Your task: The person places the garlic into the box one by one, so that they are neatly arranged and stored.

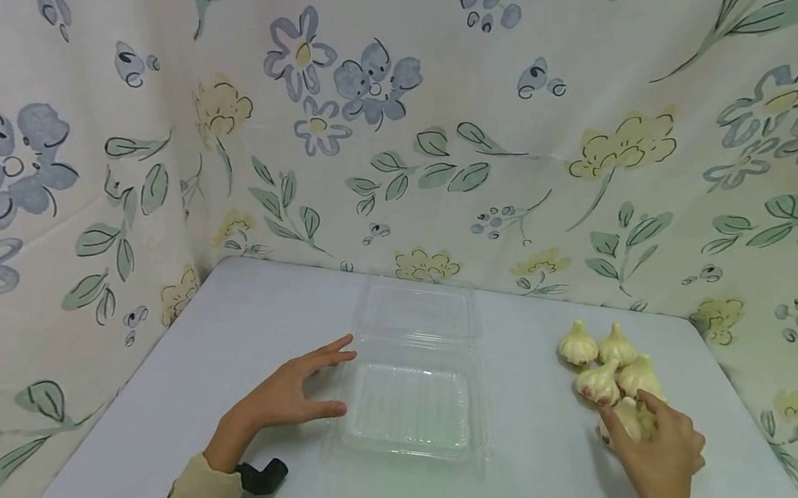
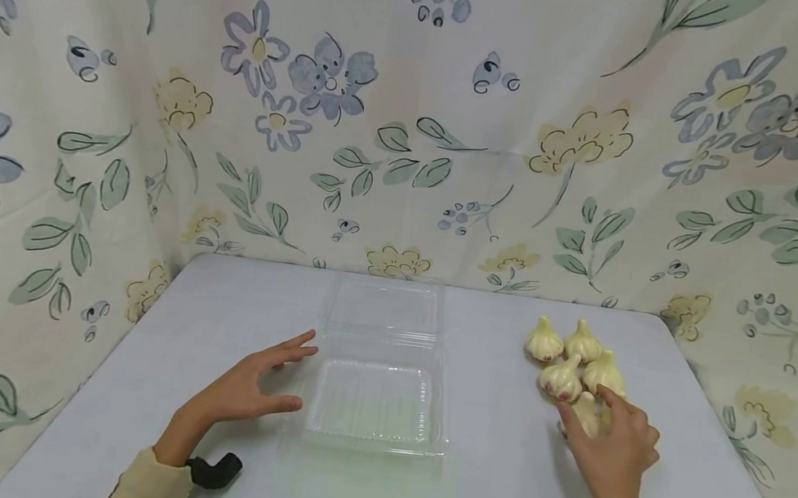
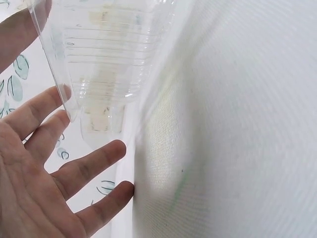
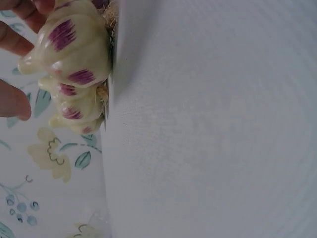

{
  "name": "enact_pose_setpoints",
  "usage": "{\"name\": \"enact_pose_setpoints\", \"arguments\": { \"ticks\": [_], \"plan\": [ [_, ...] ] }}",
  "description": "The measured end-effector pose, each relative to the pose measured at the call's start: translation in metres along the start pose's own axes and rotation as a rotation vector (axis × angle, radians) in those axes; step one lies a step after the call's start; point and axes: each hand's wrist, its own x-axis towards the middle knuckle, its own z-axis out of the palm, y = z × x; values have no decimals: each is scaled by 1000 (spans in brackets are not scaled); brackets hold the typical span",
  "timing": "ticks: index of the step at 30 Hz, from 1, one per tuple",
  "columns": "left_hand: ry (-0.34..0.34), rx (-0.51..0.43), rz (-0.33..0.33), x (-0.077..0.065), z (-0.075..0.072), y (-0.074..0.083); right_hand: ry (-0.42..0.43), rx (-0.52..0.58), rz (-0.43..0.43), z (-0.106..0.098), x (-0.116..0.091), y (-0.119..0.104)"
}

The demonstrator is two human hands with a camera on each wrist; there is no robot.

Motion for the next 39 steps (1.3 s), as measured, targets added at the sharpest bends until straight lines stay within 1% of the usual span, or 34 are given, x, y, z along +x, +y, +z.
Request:
{"name": "enact_pose_setpoints", "arguments": {
  "ticks": [5, 10, 14, 21, 26, 31, 33, 37, 39],
  "plan": [
    [1, 1, 1, 0, 0, 1, -58, -13, 5, -4, -1, 7],
    [0, -4, -3, 0, -1, 3, -93, -17, 28, -7, -3, 12],
    [0, -3, -2, -1, -1, 3, -102, -7, 10, -8, -4, 12],
    [-3, -4, -4, -1, -1, 2, -84, 4, -39, -6, -9, 14],
    [-1, 3, 2, -1, 0, 1, -130, 10, -42, -6, -9, 17],
    [-6, -7, -17, -1, 0, 1, -166, -5, -67, -7, -7, 20],
    [-7, -11, -26, -1, 0, 1, -194, -22, -39, -8, -7, 20],
    [-6, -11, -33, -1, 0, 1, -255, -43, 53, -10, -7, 19],
    [-6, -13, -38, -1, 1, 1, -271, -44, 81, -10, -7, 19]
  ]
}}
